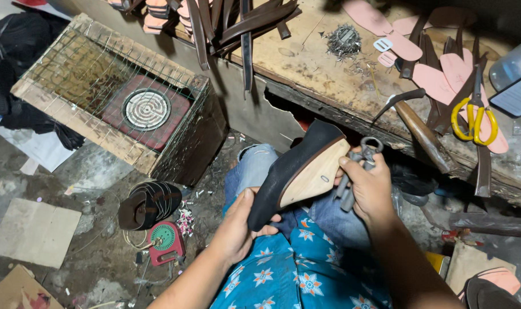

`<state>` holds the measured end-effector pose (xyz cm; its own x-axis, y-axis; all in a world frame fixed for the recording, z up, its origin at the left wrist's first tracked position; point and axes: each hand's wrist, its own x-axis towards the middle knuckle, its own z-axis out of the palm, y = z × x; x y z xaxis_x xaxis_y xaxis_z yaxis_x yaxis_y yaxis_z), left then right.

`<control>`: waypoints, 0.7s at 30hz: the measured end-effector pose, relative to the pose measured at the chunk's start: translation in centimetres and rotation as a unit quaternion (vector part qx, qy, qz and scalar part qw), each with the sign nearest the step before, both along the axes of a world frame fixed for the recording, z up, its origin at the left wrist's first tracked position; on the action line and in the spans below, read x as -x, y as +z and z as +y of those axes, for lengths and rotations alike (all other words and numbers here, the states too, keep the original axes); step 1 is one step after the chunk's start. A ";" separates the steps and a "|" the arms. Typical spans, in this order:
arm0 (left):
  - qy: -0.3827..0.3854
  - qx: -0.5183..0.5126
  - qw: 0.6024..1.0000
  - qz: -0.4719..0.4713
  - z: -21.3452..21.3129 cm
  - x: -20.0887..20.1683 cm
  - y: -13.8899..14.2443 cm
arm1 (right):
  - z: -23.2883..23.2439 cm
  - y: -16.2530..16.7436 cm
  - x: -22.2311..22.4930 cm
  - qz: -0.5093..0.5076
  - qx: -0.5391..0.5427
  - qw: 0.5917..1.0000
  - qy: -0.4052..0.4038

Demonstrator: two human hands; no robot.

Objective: The person sits on the floor and works a black shoe upper over its last, using pincers to pull and grip the upper material and a hammer to tap and set it in place. They turn the shoe over, press the insole, and repeatedly reposition the shoe while shaping the upper around the sole edge.

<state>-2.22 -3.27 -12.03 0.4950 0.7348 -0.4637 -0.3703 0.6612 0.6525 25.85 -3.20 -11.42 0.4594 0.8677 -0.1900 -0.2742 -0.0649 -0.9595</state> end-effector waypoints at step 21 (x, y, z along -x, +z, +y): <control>0.198 -0.081 0.965 -0.152 4.8 10.9 -0.4 | -1.2 -4.3 -5.8 -0.165 0.190 0.958 0.136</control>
<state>-13.08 1.49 -12.46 0.2551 0.9450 -0.2046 -0.7633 0.3268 0.5574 31.66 -4.43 -15.67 0.3160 0.8606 -0.3994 0.1166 -0.4530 -0.8839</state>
